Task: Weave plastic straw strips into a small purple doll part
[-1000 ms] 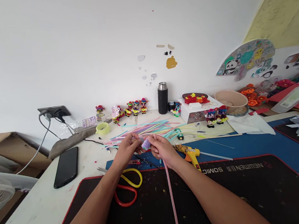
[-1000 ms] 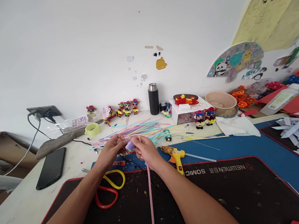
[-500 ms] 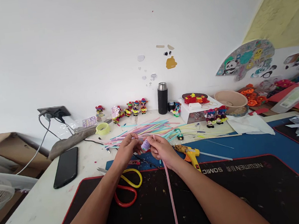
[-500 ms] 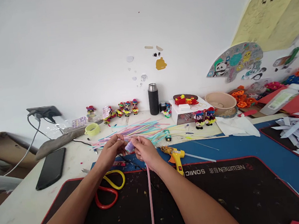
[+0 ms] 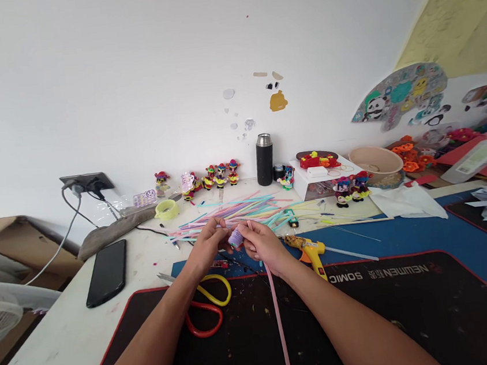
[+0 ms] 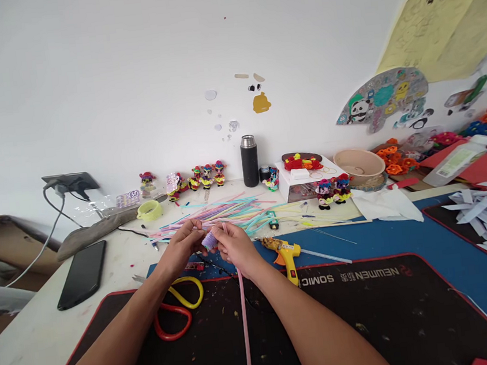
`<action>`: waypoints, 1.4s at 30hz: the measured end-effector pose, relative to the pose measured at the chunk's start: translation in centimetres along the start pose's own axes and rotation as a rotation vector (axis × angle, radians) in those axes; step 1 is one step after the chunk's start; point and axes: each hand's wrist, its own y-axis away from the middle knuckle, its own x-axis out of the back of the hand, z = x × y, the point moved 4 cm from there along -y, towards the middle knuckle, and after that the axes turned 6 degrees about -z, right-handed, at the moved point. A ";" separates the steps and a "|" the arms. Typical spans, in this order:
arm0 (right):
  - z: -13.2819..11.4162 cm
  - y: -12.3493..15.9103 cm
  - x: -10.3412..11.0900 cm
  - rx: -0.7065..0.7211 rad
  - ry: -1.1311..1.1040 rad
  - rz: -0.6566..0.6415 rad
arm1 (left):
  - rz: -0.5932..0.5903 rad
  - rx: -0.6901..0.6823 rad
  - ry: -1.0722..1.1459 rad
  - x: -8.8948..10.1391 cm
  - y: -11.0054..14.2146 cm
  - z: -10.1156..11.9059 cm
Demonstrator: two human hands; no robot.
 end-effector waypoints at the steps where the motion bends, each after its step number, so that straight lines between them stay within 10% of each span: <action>1: 0.0 0.0 0.0 0.002 0.003 0.000 | -0.002 -0.002 -0.001 0.0 0.0 0.0; 42: -0.1 0.2 -0.2 0.005 0.024 0.006 | 0.047 -0.068 -0.134 -0.1 -0.1 0.6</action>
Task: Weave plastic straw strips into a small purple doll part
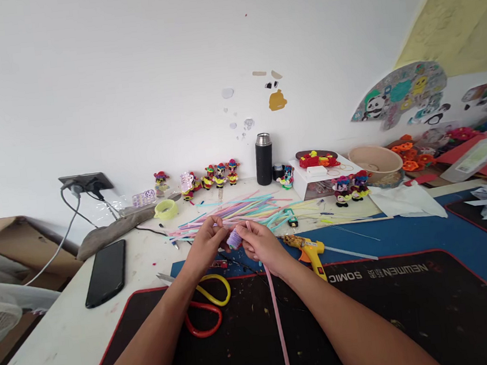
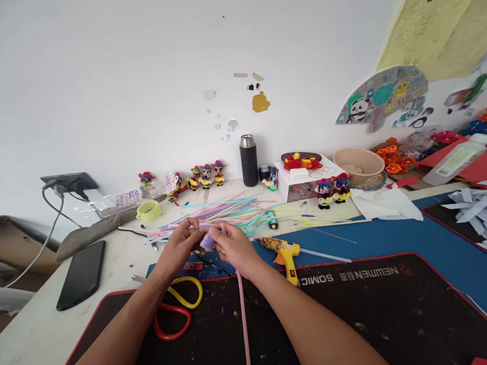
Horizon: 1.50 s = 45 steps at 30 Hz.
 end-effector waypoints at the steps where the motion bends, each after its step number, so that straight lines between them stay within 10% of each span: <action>1: 0.0 0.0 0.0 -0.001 -0.003 0.001 | 0.011 0.000 0.001 0.1 0.0 0.0; 32: 0.2 0.2 -0.2 -0.013 0.016 -0.015 | 0.143 0.006 -0.071 1.8 -0.4 -0.8; 45: -0.3 0.0 0.2 0.013 0.000 0.024 | -0.338 0.029 0.020 0.4 0.7 0.8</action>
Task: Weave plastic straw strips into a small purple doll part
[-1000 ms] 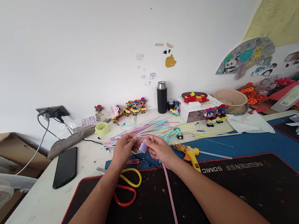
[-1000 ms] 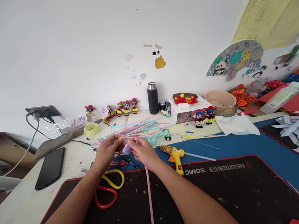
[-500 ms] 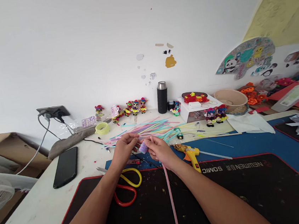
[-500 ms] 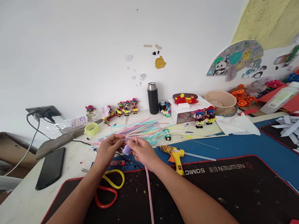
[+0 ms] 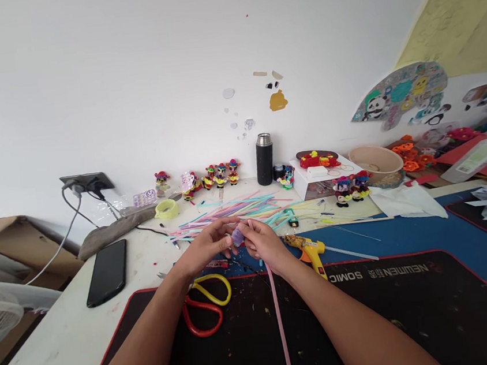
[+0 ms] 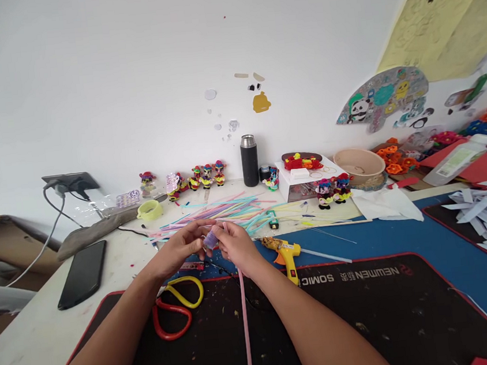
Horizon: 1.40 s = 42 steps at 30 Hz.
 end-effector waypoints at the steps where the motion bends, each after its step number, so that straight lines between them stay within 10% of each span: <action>1: 0.0 0.0 0.0 0.004 -0.003 0.006 | -0.045 0.002 0.009 -0.3 0.0 0.2; 9: -0.2 0.1 -0.2 0.008 -0.020 -0.003 | -0.073 -0.061 0.030 -0.7 -0.5 -0.7; 17: -0.2 0.1 -0.2 0.010 -0.038 0.010 | 0.161 -0.142 -0.272 -0.3 -0.4 -0.6; 30: -0.3 0.1 0.2 -0.024 -0.049 0.023 | -0.015 -0.122 -0.231 -0.6 -0.2 -0.5; 42: -0.1 0.1 0.1 -0.043 -0.033 0.012 | 0.066 -0.046 -0.074 0.2 -0.6 -1.0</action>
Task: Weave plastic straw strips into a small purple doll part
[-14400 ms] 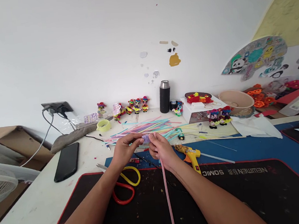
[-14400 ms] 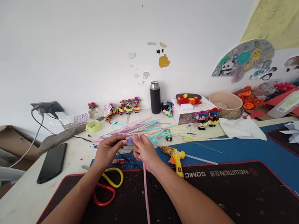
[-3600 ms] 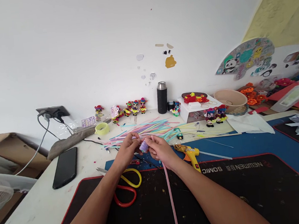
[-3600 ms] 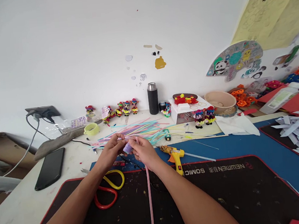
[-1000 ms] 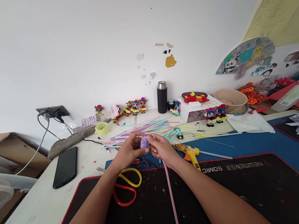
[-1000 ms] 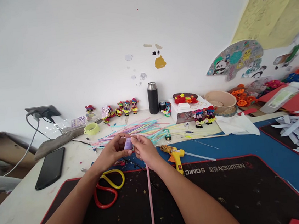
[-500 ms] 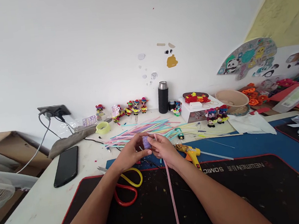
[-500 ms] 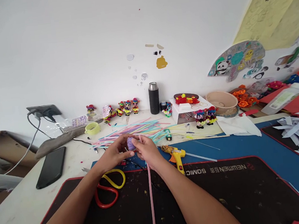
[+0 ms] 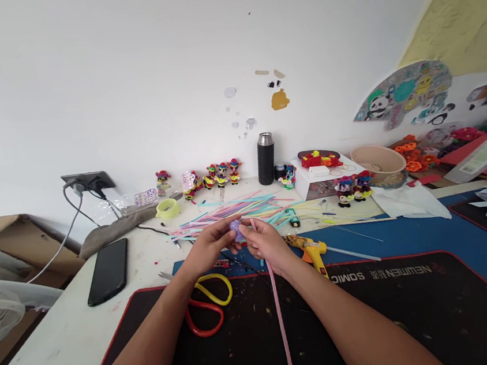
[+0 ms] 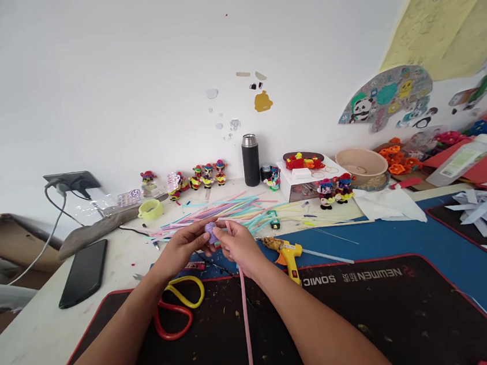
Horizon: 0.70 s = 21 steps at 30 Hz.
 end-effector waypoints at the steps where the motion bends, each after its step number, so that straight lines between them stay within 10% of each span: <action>1: 0.0 0.0 0.0 0.004 0.004 0.003 | -0.003 0.006 0.007 0.0 0.0 0.0; 21: 0.3 -0.1 0.1 -0.023 -0.041 0.011 | 0.032 0.010 -0.035 0.3 0.0 0.2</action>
